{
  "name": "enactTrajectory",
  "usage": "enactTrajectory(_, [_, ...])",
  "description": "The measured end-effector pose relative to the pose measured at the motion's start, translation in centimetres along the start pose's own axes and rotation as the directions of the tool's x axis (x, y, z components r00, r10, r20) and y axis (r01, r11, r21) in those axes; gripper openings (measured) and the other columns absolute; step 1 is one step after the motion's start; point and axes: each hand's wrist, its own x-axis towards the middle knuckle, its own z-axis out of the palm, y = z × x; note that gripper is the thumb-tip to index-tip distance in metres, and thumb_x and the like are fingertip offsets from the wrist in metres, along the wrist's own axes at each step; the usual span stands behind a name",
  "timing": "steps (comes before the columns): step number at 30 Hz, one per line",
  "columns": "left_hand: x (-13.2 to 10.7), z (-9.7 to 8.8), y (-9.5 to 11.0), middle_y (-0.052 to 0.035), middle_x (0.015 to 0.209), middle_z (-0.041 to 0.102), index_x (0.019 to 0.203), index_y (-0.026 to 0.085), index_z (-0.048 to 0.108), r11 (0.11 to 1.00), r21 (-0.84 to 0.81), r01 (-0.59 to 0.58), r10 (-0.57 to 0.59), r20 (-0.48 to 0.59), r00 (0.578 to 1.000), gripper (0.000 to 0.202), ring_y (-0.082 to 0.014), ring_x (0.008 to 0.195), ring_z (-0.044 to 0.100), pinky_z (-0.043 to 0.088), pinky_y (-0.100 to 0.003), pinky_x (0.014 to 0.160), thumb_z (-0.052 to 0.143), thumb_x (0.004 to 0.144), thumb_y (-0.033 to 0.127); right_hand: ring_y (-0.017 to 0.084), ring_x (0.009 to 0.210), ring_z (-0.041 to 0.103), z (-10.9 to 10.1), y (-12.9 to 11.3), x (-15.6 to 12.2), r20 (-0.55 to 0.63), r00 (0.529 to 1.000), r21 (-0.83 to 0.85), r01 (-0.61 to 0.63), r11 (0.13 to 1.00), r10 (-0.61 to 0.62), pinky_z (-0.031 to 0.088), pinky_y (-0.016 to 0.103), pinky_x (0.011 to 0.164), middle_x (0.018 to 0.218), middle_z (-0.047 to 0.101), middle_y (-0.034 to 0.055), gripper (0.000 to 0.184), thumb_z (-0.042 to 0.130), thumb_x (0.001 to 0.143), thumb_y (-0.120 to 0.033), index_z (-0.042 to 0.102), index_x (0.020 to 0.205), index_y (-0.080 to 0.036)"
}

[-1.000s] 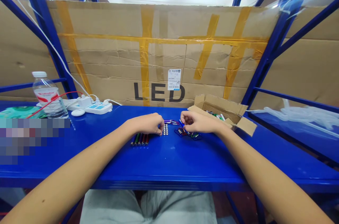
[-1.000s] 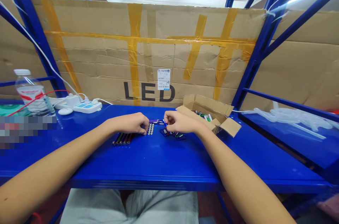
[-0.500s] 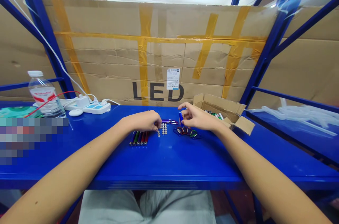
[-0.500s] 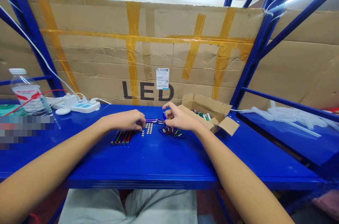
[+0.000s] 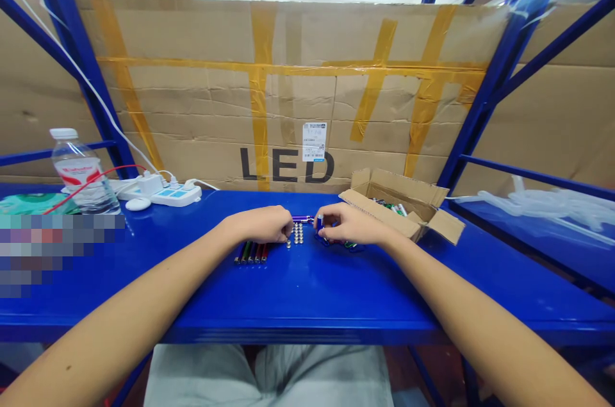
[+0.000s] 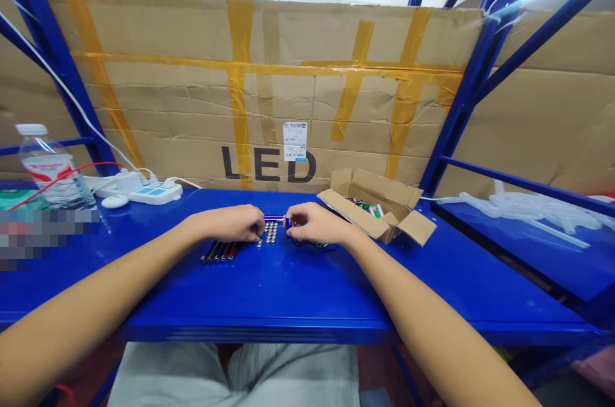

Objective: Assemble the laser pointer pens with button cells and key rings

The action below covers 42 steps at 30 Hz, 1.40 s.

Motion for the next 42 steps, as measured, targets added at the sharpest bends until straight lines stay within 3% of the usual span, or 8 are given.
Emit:
enactTrajectory(10, [-0.2, -0.2, 0.3, -0.0009, 0.064, 0.064, 0.073, 0.017, 0.068, 0.999, -0.033, 0.04, -0.04, 0.009, 0.999, 0.012, -0.0123, 0.053, 0.051, 0.035, -0.024, 0.052, 0.056, 0.071, 0.014, 0.01, 0.054, 0.051, 0.1, 0.0, 0.0, 0.013, 1.0, 0.002, -0.011, 1.0, 0.011, 0.039, 0.022, 0.051, 0.064, 0.059, -0.0024, 0.013, 0.06, 0.08, -0.028, 0.06, 0.085, -0.017])
enactTrajectory(14, [-0.3, -0.5, 0.1, -0.0028, 0.073, 0.069, 0.079, 0.017, 0.07, 1.0, -0.004, 0.012, -0.012, -0.123, 0.992, 0.015, -0.0135, 0.061, 0.057, 0.039, -0.024, 0.058, 0.055, 0.076, 0.015, 0.011, 0.055, 0.051, 0.1, 0.0, -0.1, 0.014, 1.0, -0.007, 0.003, 1.0, -0.003, 0.039, 0.023, 0.052, 0.064, 0.06, -0.0021, 0.013, 0.06, 0.08, -0.028, 0.061, 0.087, -0.017])
enactTrajectory(17, [-0.1, -0.7, 0.4, -0.0041, 0.082, 0.071, 0.086, 0.017, 0.07, 0.998, 0.019, -0.059, 0.062, -0.332, 0.941, 0.017, -0.015, 0.072, 0.062, 0.042, -0.025, 0.066, 0.053, 0.083, 0.019, 0.012, 0.056, 0.052, 0.2, 0.1, 0.0, 0.007, 1.0, -0.018, 0.015, 1.0, -0.015, 0.04, 0.024, 0.055, 0.064, 0.06, -0.0018, 0.011, 0.059, 0.081, -0.028, 0.061, 0.083, -0.017])
enactTrajectory(22, [0.4, -0.1, 2.1, -0.005, 0.096, 0.073, 0.1, 0.017, 0.067, 0.98, 0.026, -0.196, 0.174, -0.585, 0.792, 0.02, -0.0157, 0.085, 0.066, 0.047, -0.026, 0.077, 0.05, 0.092, 0.022, 0.012, 0.057, 0.05, 0.6, 0.3, 0.1, -0.03, 0.998, -0.023, 0.05, 0.998, -0.051, 0.04, 0.024, 0.056, 0.063, 0.057, -0.0027, 0.009, 0.059, 0.08, -0.026, 0.059, 0.077, -0.017])
enactTrajectory(27, [0.6, 0.7, 2.8, -0.006, 0.099, 0.073, 0.104, 0.015, 0.067, 0.959, 0.106, -0.264, 0.273, -0.605, 0.748, 0.022, -0.017, 0.089, 0.067, 0.049, -0.027, 0.079, 0.048, 0.094, 0.021, 0.011, 0.058, 0.05, 0.8, 0.1, 0.1, -0.057, 0.996, 0.0, 0.075, 0.997, -0.075, 0.04, 0.024, 0.056, 0.066, 0.056, -0.0035, 0.012, 0.058, 0.08, -0.024, 0.063, 0.089, -0.016])
enactTrajectory(33, [0.5, 0.7, 2.3, -0.0055, 0.102, 0.074, 0.107, 0.017, 0.067, 0.954, 0.118, -0.275, 0.287, -0.626, 0.725, 0.023, -0.0159, 0.089, 0.068, 0.051, -0.027, 0.08, 0.048, 0.093, 0.019, 0.013, 0.062, 0.053, 0.6, 0.0, 0.4, -0.181, 0.979, -0.04, 0.089, 0.995, -0.095, 0.043, 0.025, 0.061, 0.068, 0.06, -0.0015, 0.009, 0.057, 0.079, -0.02, 0.064, 0.082, -0.016])
enactTrajectory(39, [0.3, 0.4, 2.1, -0.0046, 0.101, 0.074, 0.103, 0.017, 0.067, 0.959, 0.106, -0.264, 0.268, -0.644, 0.717, 0.022, -0.0154, 0.088, 0.068, 0.051, -0.027, 0.08, 0.048, 0.092, 0.018, 0.016, 0.082, 0.059, 0.0, 0.7, 0.5, -0.284, 0.927, -0.227, 0.182, 0.957, -0.243, 0.047, 0.029, 0.076, 0.092, 0.065, 0.0048, 0.026, 0.052, 0.076, -0.009, 0.069, 0.094, -0.018])
enactTrajectory(42, [0.2, 0.4, 2.1, -0.0045, 0.102, 0.073, 0.105, 0.018, 0.066, 0.961, 0.097, -0.26, 0.26, -0.642, 0.721, 0.023, -0.0151, 0.089, 0.068, 0.05, -0.027, 0.08, 0.047, 0.092, 0.018, 0.016, 0.084, 0.059, -0.1, 0.9, 0.4, -0.284, 0.923, -0.273, 0.181, 0.945, -0.259, 0.047, 0.03, 0.078, 0.093, 0.064, 0.005, 0.03, 0.052, 0.076, -0.007, 0.07, 0.097, -0.02])
